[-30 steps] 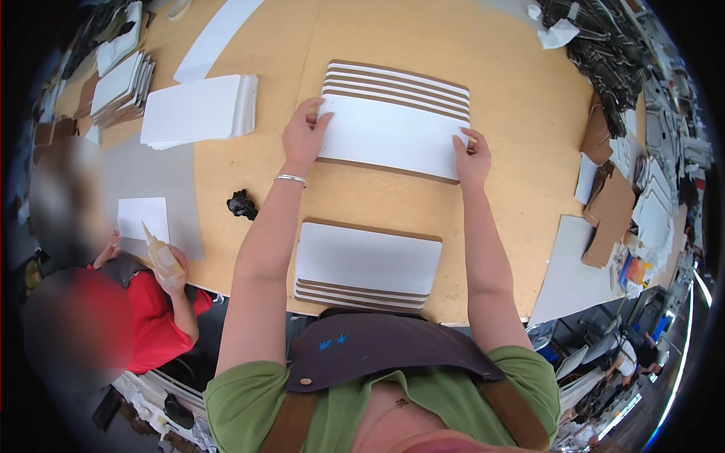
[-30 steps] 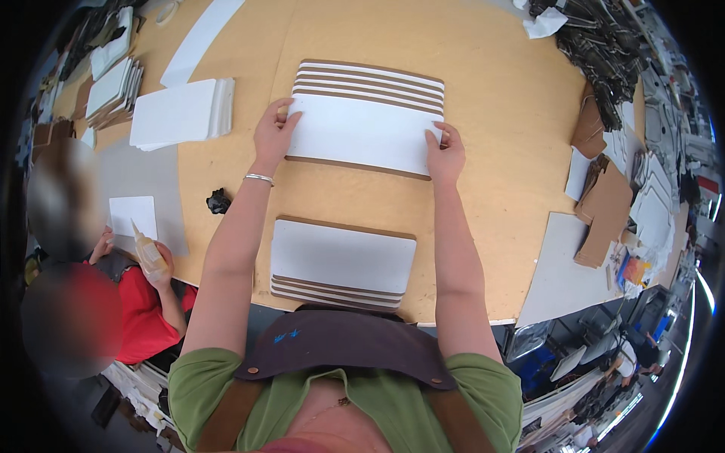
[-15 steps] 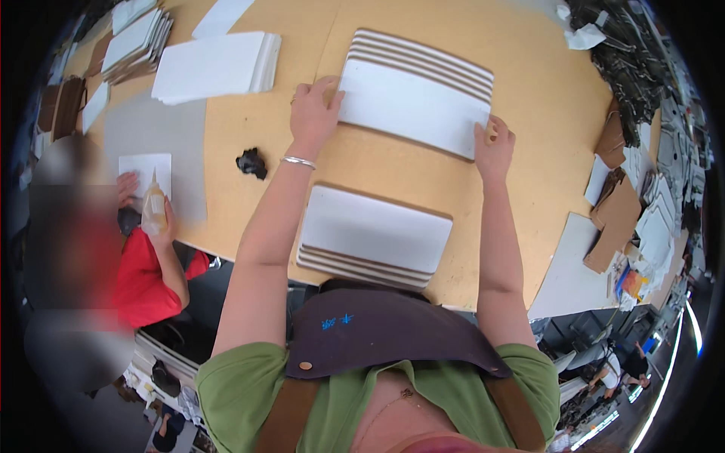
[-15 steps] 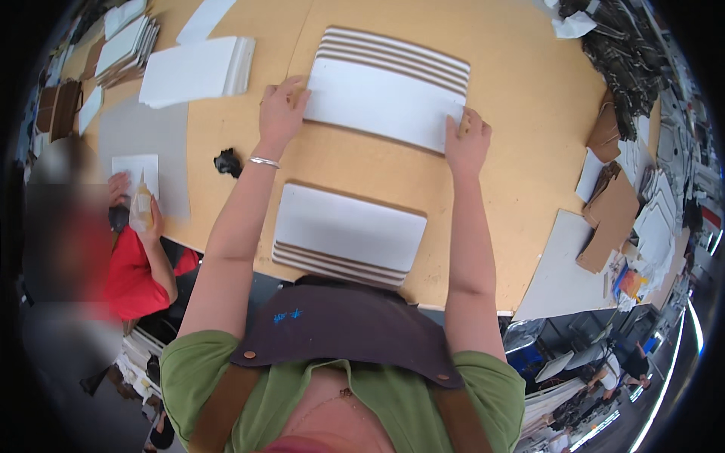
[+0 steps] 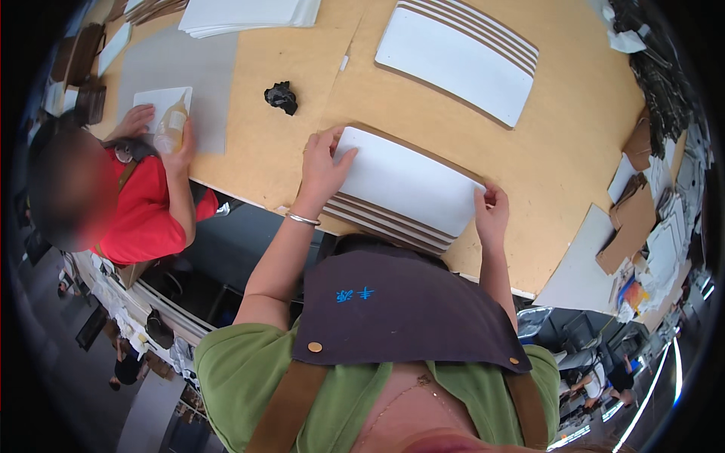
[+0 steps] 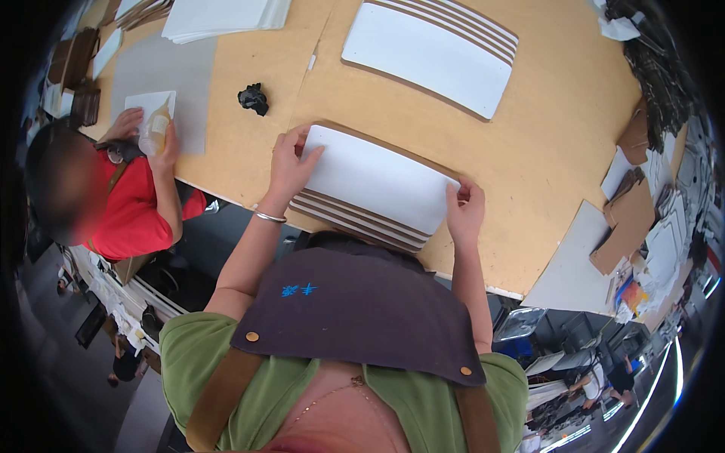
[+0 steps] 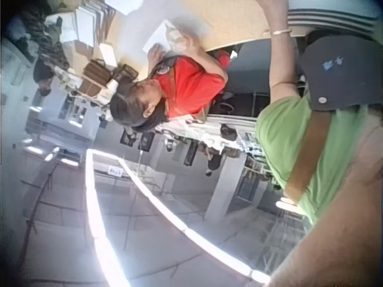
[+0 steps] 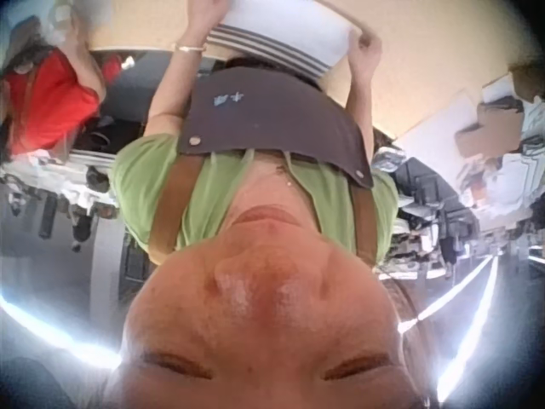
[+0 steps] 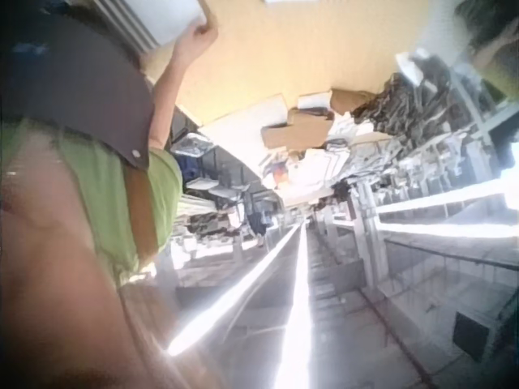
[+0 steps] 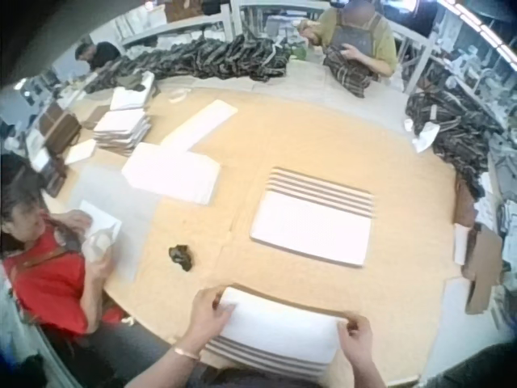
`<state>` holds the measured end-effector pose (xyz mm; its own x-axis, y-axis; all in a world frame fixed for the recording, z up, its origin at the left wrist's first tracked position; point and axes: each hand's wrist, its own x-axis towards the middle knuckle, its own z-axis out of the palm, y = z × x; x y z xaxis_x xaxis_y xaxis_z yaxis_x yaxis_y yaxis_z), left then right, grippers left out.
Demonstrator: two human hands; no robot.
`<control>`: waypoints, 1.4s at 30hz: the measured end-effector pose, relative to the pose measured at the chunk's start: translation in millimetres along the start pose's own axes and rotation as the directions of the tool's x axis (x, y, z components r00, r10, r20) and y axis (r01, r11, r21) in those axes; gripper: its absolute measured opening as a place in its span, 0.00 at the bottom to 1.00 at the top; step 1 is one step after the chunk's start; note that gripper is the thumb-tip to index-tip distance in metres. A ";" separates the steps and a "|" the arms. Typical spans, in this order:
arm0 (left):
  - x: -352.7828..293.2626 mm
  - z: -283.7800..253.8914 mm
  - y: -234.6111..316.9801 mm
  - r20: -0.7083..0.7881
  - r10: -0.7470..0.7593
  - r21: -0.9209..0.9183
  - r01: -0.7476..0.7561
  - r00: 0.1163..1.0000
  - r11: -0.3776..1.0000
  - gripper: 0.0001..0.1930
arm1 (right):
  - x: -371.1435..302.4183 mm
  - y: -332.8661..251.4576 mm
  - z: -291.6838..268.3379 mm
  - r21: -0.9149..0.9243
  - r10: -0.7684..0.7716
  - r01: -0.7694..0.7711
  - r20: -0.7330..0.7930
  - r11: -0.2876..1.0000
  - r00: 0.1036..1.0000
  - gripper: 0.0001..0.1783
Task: The recorder joins leather and stiffener components using pliers, a wooden block for pressing, and adhesive applied with a brush.
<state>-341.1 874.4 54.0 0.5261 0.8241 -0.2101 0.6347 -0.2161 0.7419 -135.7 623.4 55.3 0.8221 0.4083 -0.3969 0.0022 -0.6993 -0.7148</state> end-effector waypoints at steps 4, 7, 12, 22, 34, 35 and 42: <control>-13.2 -11.5 12.2 -0.108 0.370 0.269 -0.332 0.923 0.904 0.21 | -17.7 -4.4 1.3 -0.162 -0.217 0.198 -0.109 0.967 0.970 0.18; -21.4 -13.6 7.8 0.131 0.021 -0.448 0.040 0.991 0.893 0.19 | -30.7 4.4 2.7 0.451 -0.089 0.160 -0.175 0.878 0.981 0.16; -16.1 -18.3 -21.2 0.294 -0.143 -0.398 0.258 0.945 0.880 0.16 | -39.9 9.5 15.7 0.333 0.165 -0.240 0.237 0.912 0.957 0.11; -21.5 -17.6 -29.4 0.305 -0.039 -0.275 0.127 0.952 0.953 0.14 | -64.9 23.5 26.6 0.280 0.210 -0.222 0.073 0.934 0.975 0.14; -25.8 -11.1 -36.1 0.162 -0.135 -0.155 0.160 0.978 0.975 0.20 | -54.6 30.3 24.0 0.280 0.241 -0.231 -0.001 0.932 0.971 0.22; -27.5 -10.1 -37.3 0.158 -0.144 -0.182 0.172 0.977 0.968 0.20 | -53.9 32.1 23.6 0.262 0.243 -0.237 0.009 0.936 0.970 0.22; -23.4 -6.1 -34.3 0.142 -0.182 -0.128 0.201 0.973 0.971 0.20 | -50.0 30.0 16.1 0.150 0.240 -0.236 -0.009 0.960 0.971 0.23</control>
<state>-378.6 865.7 37.4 0.4763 0.7670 -0.4298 0.6496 0.0224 0.7599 -186.0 591.4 44.5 0.8039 0.2230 -0.5513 -0.2773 -0.6795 -0.6792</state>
